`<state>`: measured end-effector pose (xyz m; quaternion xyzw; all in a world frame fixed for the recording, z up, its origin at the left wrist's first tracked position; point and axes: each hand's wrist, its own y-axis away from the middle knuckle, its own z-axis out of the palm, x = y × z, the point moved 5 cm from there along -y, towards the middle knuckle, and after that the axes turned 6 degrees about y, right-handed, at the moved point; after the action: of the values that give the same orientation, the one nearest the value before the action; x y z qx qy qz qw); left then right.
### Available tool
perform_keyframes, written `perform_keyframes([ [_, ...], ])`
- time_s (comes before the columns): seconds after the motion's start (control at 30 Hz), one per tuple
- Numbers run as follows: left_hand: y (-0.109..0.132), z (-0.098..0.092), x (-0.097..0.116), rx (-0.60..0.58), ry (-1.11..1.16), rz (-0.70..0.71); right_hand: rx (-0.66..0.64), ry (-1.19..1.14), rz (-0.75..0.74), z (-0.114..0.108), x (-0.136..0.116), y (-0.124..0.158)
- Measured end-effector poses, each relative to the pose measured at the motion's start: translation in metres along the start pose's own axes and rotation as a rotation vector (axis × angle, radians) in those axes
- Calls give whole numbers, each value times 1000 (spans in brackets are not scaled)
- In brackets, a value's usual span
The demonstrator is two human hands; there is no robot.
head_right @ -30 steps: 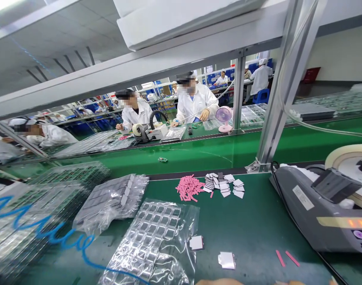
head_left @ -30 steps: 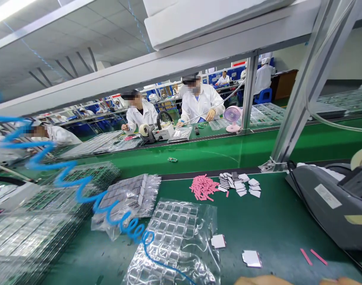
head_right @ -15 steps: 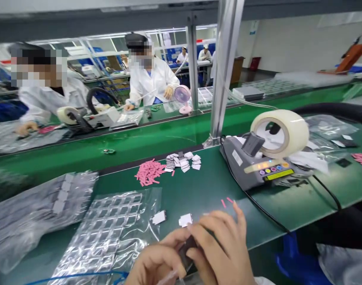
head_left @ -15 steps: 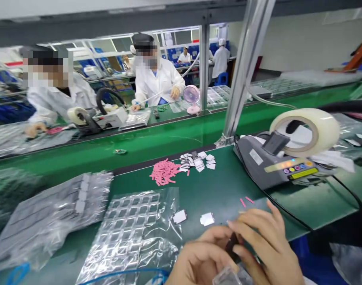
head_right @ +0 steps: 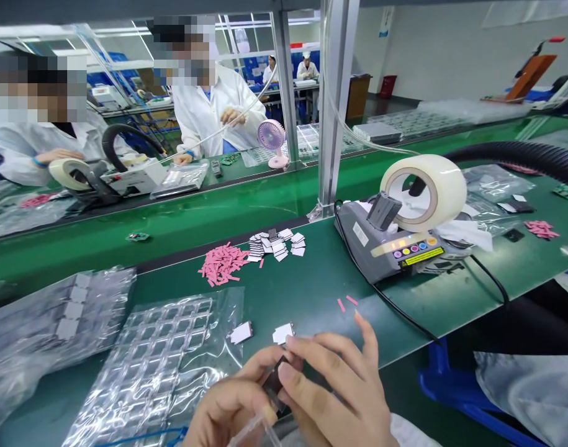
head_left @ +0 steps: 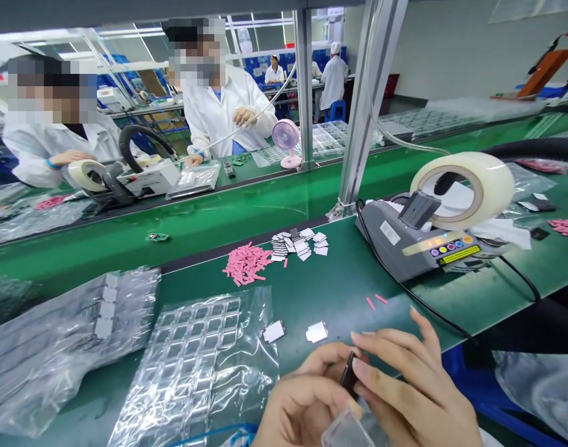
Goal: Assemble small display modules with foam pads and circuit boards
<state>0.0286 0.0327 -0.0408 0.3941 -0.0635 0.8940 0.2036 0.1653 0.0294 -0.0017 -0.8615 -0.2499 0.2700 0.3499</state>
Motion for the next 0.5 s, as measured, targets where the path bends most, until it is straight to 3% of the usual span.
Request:
perform_keyframes([
  [0.07,1,2,-1,-2,-9,-7,-14,-16,2,2,1,2],
  [0.2,4,-2,-6,113,76,-26,-9,-3,54,0,-1,5],
  [0.33,2,-13,3,219,239,-31,-19,-236,235,-5,6,14],
  [0.43,-2,-23,15,266,244,7,-247,-363,446,15,24,40],
  [0.5,-2,-28,16,292,232,0,-432,-250,400,34,33,64],
])
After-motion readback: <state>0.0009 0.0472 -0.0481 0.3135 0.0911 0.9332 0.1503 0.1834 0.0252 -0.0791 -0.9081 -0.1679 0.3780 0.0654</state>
